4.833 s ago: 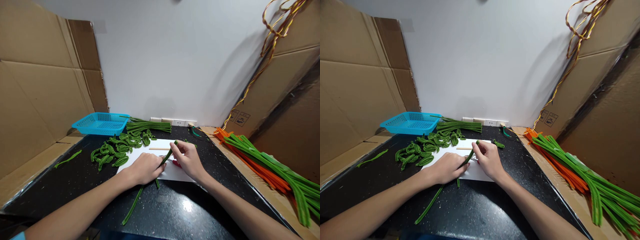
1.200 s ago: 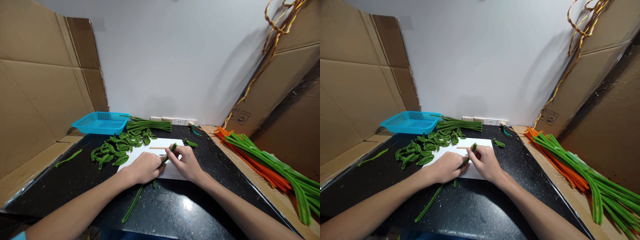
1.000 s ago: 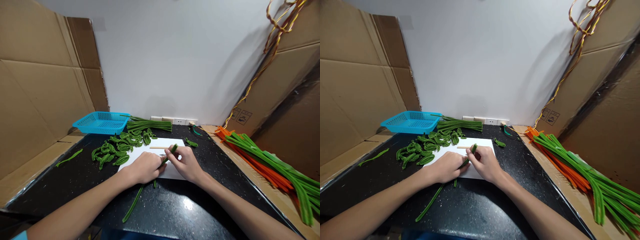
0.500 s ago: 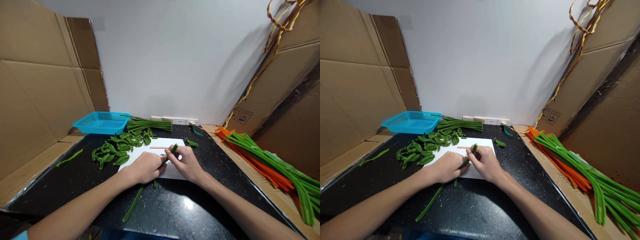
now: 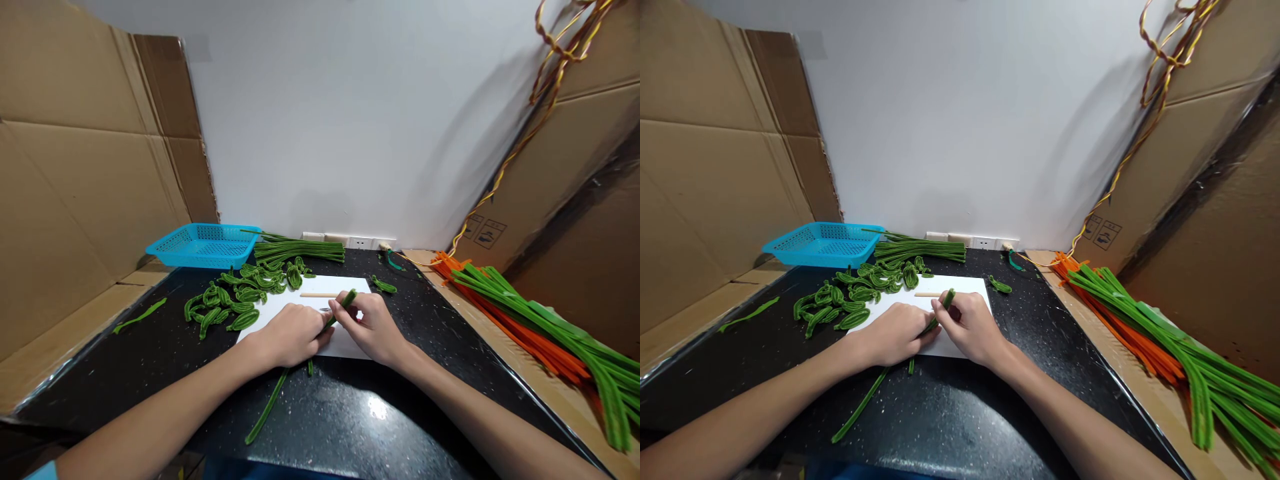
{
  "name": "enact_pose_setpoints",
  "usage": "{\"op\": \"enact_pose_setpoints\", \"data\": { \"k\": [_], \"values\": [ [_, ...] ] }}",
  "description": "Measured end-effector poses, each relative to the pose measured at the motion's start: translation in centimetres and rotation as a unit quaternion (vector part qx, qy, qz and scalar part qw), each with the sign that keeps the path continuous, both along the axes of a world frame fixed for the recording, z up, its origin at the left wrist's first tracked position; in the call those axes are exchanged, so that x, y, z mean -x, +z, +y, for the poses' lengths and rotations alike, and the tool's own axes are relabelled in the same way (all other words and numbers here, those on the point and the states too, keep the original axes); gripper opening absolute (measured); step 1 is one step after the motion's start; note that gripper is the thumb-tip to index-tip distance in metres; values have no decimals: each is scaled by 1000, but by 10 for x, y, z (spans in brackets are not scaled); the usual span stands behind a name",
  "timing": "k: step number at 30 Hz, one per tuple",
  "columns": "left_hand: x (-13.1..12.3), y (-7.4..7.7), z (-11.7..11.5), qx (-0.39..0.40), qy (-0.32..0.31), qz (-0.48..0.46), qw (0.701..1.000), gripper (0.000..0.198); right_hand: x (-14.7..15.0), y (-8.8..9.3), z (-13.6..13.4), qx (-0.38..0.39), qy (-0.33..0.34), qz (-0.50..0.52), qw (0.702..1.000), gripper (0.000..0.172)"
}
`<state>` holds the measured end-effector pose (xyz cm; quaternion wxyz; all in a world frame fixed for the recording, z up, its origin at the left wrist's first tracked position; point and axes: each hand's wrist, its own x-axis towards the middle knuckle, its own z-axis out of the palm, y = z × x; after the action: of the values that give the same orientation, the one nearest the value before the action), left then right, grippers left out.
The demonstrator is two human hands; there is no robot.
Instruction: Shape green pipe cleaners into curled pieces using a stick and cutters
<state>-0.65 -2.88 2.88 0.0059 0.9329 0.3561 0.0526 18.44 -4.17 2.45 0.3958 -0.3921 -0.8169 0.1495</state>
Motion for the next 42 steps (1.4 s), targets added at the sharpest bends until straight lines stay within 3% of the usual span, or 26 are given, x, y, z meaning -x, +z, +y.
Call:
{"op": "enact_pose_setpoints", "data": {
  "k": [30,42],
  "values": [
    [1,-3,2,11,-4,-15,1000,33,0,-1,0,-16,2,-16,1000,40],
    [2,-4,1,8,-1,-8,1000,30,2,1,-2,6,35,-17,999,40]
  ]
}}
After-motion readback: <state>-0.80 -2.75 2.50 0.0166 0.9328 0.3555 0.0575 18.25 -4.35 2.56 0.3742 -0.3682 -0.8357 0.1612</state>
